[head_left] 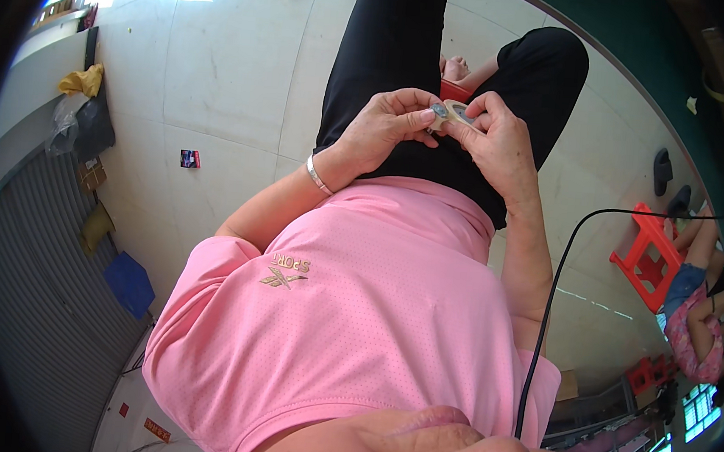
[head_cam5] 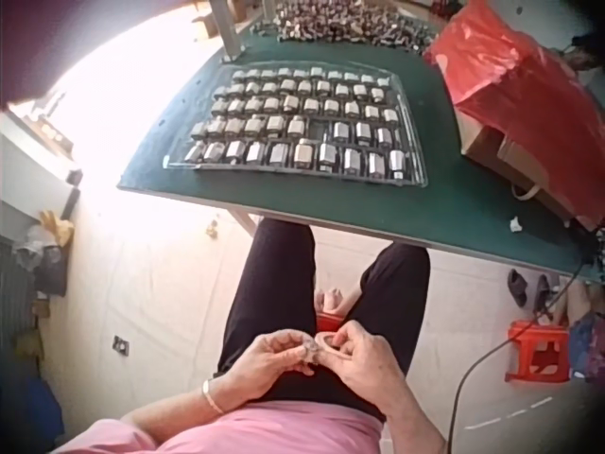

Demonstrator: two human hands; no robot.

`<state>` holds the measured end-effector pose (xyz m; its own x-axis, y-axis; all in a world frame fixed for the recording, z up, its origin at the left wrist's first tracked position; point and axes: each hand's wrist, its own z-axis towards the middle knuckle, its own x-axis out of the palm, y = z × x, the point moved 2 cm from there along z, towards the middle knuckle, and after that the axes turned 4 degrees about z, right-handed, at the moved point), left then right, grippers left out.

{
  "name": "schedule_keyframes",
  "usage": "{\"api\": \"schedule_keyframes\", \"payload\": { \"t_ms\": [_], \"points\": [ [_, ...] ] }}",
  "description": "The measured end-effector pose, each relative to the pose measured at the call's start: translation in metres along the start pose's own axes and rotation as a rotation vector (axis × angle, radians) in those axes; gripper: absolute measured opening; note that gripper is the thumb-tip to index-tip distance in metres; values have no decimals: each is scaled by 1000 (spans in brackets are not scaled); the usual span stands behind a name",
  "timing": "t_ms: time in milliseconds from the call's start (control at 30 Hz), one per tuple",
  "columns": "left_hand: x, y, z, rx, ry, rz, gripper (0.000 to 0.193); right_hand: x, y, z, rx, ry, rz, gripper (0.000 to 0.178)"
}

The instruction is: Picking small plastic components, applying adhesive tape to them, and placing them in a sorting tray.

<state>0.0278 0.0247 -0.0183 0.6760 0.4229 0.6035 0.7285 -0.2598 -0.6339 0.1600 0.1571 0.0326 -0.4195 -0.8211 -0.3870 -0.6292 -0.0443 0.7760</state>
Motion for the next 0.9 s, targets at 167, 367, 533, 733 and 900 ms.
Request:
{"api": "schedule_keyframes", "payload": {
  "t_ms": [167, 367, 533, 733, 900],
  "points": [
    [-1, -1, 0, 1, -14, 29, 21, -2, 10, -3, -13, -36, -67, 42],
    [-5, 0, 2, 41, 43, -31, 23, -1, 11, -2, -29, -55, -80, 42],
    [-1, -5, 2, 92, -11, -43, 26, 4, 3, 2, -56, -94, 50, 38],
    [-1, -10, -3, 165, -69, 190, 28, 5, -4, 3, 23, -65, 217, 40],
    [6, -10, 1, 157, -72, 179, 29, 10, -4, 2, -5, -72, 168, 40]
  ]
}}
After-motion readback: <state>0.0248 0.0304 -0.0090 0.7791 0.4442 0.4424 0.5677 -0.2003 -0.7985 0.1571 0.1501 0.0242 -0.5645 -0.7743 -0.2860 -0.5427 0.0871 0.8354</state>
